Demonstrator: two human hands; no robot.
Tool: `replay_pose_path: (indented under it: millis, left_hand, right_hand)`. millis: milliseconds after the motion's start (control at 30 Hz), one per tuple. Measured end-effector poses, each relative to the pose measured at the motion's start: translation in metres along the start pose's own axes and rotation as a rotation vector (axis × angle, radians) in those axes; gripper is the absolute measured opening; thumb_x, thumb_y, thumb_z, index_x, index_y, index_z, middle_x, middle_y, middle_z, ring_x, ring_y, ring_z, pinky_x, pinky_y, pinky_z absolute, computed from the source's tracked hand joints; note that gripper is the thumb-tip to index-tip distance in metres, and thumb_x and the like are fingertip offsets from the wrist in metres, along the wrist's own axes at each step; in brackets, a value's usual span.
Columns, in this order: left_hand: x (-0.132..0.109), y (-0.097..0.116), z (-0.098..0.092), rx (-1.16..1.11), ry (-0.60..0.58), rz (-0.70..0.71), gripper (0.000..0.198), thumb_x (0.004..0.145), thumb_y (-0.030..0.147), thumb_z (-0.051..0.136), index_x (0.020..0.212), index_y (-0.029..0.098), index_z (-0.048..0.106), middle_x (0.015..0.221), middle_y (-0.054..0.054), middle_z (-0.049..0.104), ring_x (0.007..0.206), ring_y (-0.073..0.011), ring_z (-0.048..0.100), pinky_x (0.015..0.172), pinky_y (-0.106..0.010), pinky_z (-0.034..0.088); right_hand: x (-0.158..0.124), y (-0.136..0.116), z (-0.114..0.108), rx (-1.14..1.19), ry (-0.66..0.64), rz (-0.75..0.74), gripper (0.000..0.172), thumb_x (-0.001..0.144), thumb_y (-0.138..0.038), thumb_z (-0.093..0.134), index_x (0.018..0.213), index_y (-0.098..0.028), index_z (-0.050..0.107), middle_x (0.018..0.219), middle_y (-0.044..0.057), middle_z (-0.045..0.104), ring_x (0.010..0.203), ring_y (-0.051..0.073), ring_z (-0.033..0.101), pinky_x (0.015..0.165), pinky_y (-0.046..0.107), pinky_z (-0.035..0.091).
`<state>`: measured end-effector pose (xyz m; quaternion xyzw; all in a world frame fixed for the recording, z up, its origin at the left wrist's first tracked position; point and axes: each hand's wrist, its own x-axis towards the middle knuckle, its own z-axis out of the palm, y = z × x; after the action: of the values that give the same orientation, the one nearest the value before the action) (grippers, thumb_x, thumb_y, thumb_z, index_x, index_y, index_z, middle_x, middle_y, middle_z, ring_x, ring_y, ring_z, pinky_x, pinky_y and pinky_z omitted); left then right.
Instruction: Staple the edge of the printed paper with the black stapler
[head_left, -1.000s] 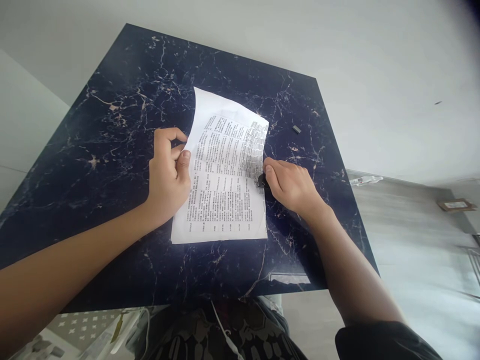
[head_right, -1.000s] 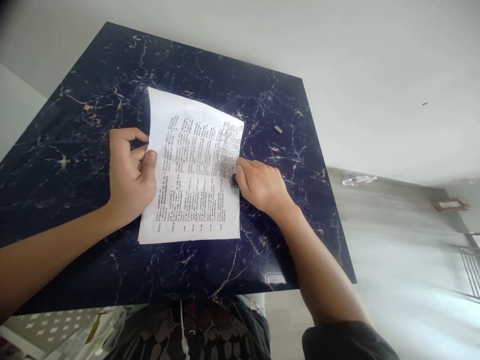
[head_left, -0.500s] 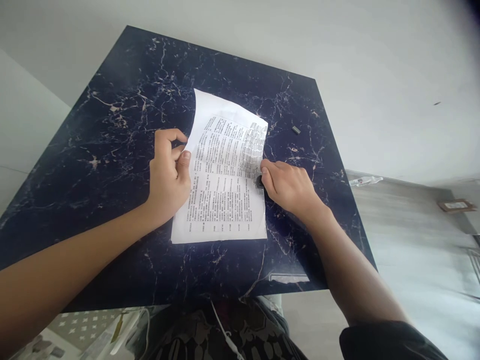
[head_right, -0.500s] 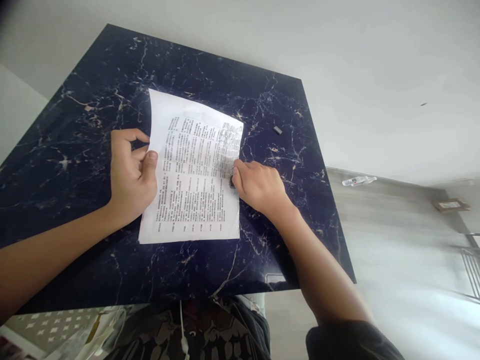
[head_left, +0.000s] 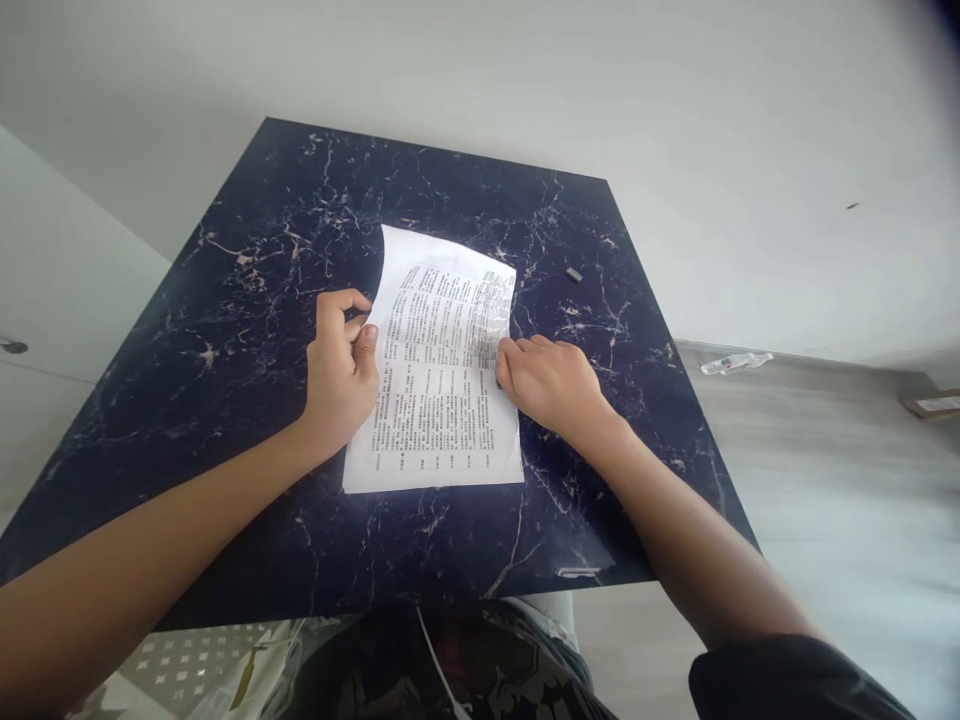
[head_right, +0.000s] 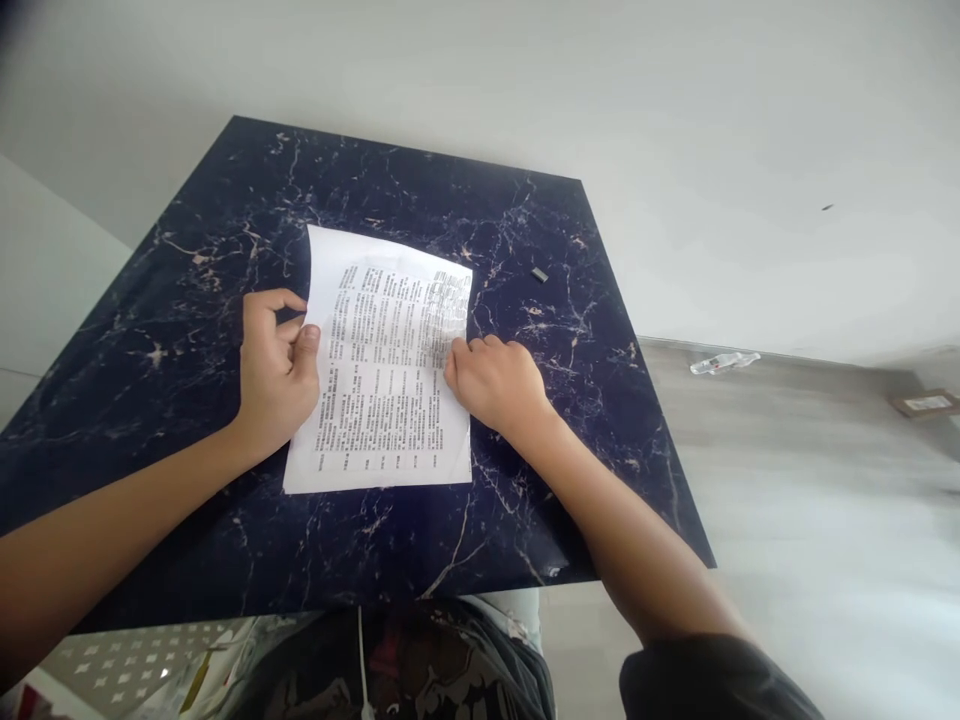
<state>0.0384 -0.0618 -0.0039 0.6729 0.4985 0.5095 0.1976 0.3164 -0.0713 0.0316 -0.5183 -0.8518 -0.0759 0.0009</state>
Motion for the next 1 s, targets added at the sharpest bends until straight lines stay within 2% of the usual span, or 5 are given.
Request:
replay_pose_path:
  millis: [133,300,533,767,1000]
  left_hand:
    - [0.003,0.002,-0.003,0.119,-0.065,-0.001,0.031,0.098,0.017,0.057,0.126,0.029,0.049,0.061,0.006,0.056,0.046,-0.0158,0.052,0.056,-0.033,0.048]
    - [0.005,0.004,-0.005,0.225,-0.141,-0.022,0.038,0.096,0.009,0.055,0.129,0.028,0.051,0.084,-0.001,0.073,0.067,-0.0206,0.070,0.060,-0.032,0.053]
    - [0.006,0.003,-0.005,0.293,-0.195,-0.067,0.040,0.099,0.010,0.052,0.134,0.027,0.046,0.094,-0.005,0.076,0.072,-0.0207,0.072,0.061,-0.031,0.052]
    - [0.006,0.000,-0.005,0.414,-0.174,-0.015,0.049,0.093,0.010,0.061,0.138,0.024,0.050,0.117,-0.013,0.071,0.101,-0.0306,0.070,0.083,-0.046,0.059]
    - [0.003,-0.015,-0.005,0.536,-0.203,0.092,0.023,0.094,0.018,0.065,0.110,0.023,0.080,0.148,-0.014,0.054,0.136,-0.0414,0.049,0.114,-0.065,0.044]
  right_hand:
    - [-0.002,0.006,-0.007,0.157,-0.013,0.063,0.043,0.111,-0.034,0.025,0.083,-0.022,0.054,0.074,0.005,0.062,0.063,0.019,0.049,0.055,0.035,0.022]
    - [-0.009,0.029,-0.017,0.321,-0.033,0.155,0.039,0.111,-0.037,0.025,0.077,-0.024,0.039,0.073,0.003,0.056,0.065,0.019,0.048,0.059,0.034,0.024]
    - [-0.015,0.066,-0.014,0.479,-0.108,0.243,0.039,0.111,-0.038,0.026,0.074,-0.025,0.028,0.061,-0.001,0.045,0.058,0.018,0.040,0.061,0.035,0.026]
    - [-0.017,0.073,-0.016,0.540,-0.144,0.150,0.053,0.110,-0.061,0.026,0.077,-0.024,0.044,0.077,0.004,0.062,0.071,0.021,0.055,0.068,0.036,0.035]
    - [-0.018,0.077,-0.011,0.425,-0.161,0.122,0.033,0.094,-0.055,0.062,0.101,-0.023,0.061,0.086,0.005,0.069,0.072,0.023,0.060,0.062,0.035,0.037]
